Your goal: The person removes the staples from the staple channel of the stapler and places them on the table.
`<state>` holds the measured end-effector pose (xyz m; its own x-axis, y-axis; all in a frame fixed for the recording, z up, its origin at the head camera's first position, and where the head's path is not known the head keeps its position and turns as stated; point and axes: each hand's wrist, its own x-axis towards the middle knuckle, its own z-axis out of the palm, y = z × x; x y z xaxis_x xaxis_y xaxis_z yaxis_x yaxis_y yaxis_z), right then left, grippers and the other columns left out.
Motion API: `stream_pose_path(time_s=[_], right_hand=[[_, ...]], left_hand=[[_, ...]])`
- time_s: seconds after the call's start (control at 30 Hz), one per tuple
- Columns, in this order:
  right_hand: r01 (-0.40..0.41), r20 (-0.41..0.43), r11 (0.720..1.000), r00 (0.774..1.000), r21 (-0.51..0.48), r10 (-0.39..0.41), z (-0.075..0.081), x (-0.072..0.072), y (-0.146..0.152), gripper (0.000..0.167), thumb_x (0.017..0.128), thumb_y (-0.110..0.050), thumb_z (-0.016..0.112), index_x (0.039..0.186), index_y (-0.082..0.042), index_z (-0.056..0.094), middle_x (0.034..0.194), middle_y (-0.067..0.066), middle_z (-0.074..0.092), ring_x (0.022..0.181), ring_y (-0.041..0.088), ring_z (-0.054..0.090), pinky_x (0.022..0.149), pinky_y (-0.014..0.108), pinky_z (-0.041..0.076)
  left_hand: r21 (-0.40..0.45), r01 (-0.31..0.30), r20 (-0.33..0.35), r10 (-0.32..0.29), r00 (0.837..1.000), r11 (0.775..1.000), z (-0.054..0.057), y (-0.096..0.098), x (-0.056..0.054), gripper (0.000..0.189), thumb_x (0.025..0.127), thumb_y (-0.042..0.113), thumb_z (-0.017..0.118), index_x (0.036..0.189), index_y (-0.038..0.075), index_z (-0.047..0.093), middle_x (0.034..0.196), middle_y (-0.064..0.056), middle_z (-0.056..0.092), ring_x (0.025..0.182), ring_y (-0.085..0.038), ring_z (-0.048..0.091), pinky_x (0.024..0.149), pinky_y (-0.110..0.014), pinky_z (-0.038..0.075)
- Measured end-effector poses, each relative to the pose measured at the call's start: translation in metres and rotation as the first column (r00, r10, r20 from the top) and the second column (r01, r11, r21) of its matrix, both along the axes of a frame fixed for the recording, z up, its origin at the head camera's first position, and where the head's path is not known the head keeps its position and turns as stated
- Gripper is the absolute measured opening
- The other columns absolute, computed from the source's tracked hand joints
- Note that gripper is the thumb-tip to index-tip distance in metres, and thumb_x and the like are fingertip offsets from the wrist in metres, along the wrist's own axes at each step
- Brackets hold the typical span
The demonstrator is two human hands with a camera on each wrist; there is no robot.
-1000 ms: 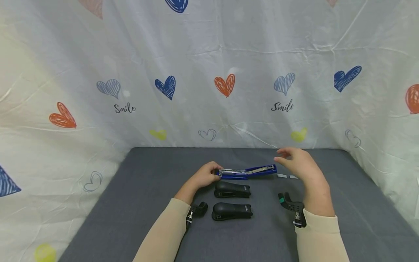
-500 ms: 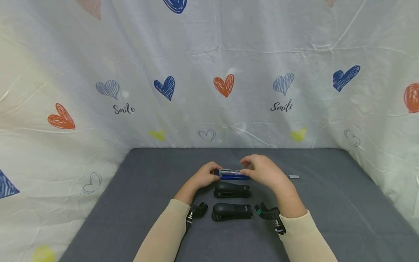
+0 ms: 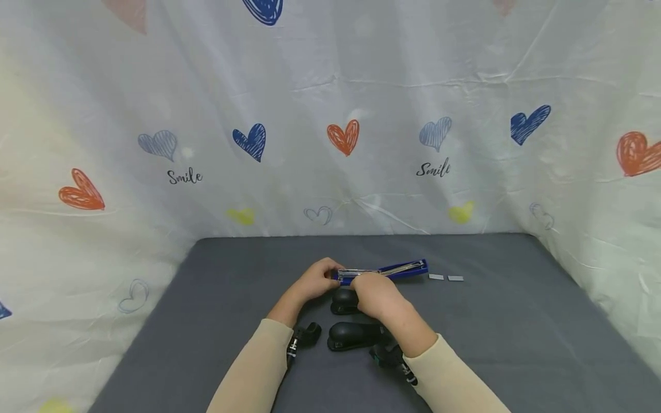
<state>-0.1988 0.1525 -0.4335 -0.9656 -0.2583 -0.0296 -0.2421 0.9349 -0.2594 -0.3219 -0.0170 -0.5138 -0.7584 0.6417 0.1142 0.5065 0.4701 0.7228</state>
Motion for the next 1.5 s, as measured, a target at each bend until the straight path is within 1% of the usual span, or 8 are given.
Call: stream_pose_path(time_s=[0.3, 0.47, 0.53, 0.63, 0.83, 1.0, 1.23, 1.5], right_hand=[[-0.008, 0.023, 0.999, 1.000, -0.050, 0.009, -0.001, 0.000, -0.001, 0.027, 0.082, -0.004, 0.085, 0.108, -0.006, 0.079, 0.104, 0.008, 0.074, 0.096, 0.028, 0.069, 0.085, 0.044, 0.055], [0.013, -0.012, 0.999, 1.000, -0.032, -0.013, -0.003, 0.002, 0.000, 0.022, 0.082, -0.001, 0.082, 0.104, -0.006, 0.079, 0.098, 0.007, 0.073, 0.090, 0.025, 0.067, 0.082, 0.042, 0.054], [0.013, -0.021, 1.000, 1.000, -0.022, -0.014, -0.003, 0.004, 0.001, 0.023, 0.082, 0.000, 0.081, 0.105, -0.005, 0.079, 0.098, 0.007, 0.073, 0.089, 0.025, 0.067, 0.081, 0.042, 0.054], [0.010, -0.035, 1.000, 0.999, -0.014, -0.011, -0.004, 0.007, 0.002, 0.023, 0.082, -0.002, 0.081, 0.105, -0.005, 0.078, 0.096, 0.007, 0.071, 0.087, 0.025, 0.066, 0.079, 0.042, 0.054], [0.035, -0.075, 0.999, 0.997, -0.022, -0.037, -0.006, 0.011, 0.001, 0.028, 0.085, -0.013, 0.085, 0.112, -0.006, 0.078, 0.100, 0.009, 0.070, 0.089, 0.025, 0.066, 0.077, 0.042, 0.055], [0.029, -0.126, 1.000, 0.992, -0.001, -0.029, -0.013, 0.019, 0.001, 0.026, 0.086, -0.016, 0.085, 0.109, -0.007, 0.078, 0.090, 0.007, 0.064, 0.078, 0.023, 0.064, 0.069, 0.039, 0.054], [0.023, -0.151, 1.000, 0.988, -0.008, -0.024, -0.018, 0.019, 0.007, 0.025, 0.086, -0.017, 0.085, 0.109, -0.008, 0.078, 0.089, 0.004, 0.063, 0.079, 0.021, 0.063, 0.072, 0.038, 0.054], [0.042, -0.102, 0.977, 0.993, -0.211, -0.065, -0.016, 0.017, 0.021, 0.033, 0.089, -0.018, 0.082, 0.119, -0.007, 0.075, 0.108, 0.008, 0.070, 0.100, 0.028, 0.067, 0.086, 0.044, 0.054]], left_hand=[[0.058, -0.043, 0.041, 0.040, 0.998, 0.997, 0.003, -0.015, 0.013, 0.053, 0.092, -0.001, 0.067, 0.144, -0.002, 0.055, 0.120, -0.012, 0.055, 0.093, -0.021, 0.050, 0.080, -0.039, 0.044], [0.137, -0.157, 0.137, 0.139, 0.981, 0.978, 0.009, -0.026, 0.030, 0.030, 0.094, 0.000, 0.065, 0.124, -0.002, 0.063, 0.101, -0.008, 0.055, 0.084, -0.020, 0.050, 0.073, -0.035, 0.043], [0.116, -0.140, 0.160, 0.121, 0.980, 0.983, 0.012, -0.030, 0.039, 0.021, 0.095, 0.002, 0.065, 0.116, -0.001, 0.067, 0.094, -0.006, 0.056, 0.080, -0.018, 0.050, 0.070, -0.034, 0.043], [0.057, -0.043, 0.165, 0.033, 0.986, 0.997, 0.015, -0.036, 0.053, 0.028, 0.095, 0.006, 0.069, 0.122, -0.001, 0.069, 0.098, -0.005, 0.059, 0.081, -0.018, 0.052, 0.070, -0.033, 0.044], [-0.032, 0.068, 0.006, -0.067, 0.998, 0.997, 0.008, -0.040, 0.062, 0.035, 0.092, 0.014, 0.078, 0.125, 0.005, 0.072, 0.103, -0.002, 0.059, 0.084, -0.016, 0.051, 0.073, -0.034, 0.045], [-0.113, 0.077, -0.185, -0.097, 0.978, 0.991, -0.003, -0.038, 0.064, 0.031, 0.091, 0.026, 0.081, 0.119, 0.013, 0.076, 0.096, 0.006, 0.057, 0.083, -0.013, 0.048, 0.073, -0.033, 0.043], [-0.108, 0.067, -0.248, -0.093, 0.964, 0.992, -0.006, -0.035, 0.071, 0.036, 0.091, 0.033, 0.080, 0.121, 0.013, 0.077, 0.091, 0.008, 0.053, 0.077, -0.011, 0.042, 0.070, -0.031, 0.038], [-0.113, 0.068, -0.271, -0.097, 0.958, 0.991, -0.008, -0.037, 0.067, 0.037, 0.092, 0.029, 0.080, 0.124, 0.011, 0.076, 0.091, 0.010, 0.056, 0.081, -0.010, 0.047, 0.072, -0.031, 0.042]])
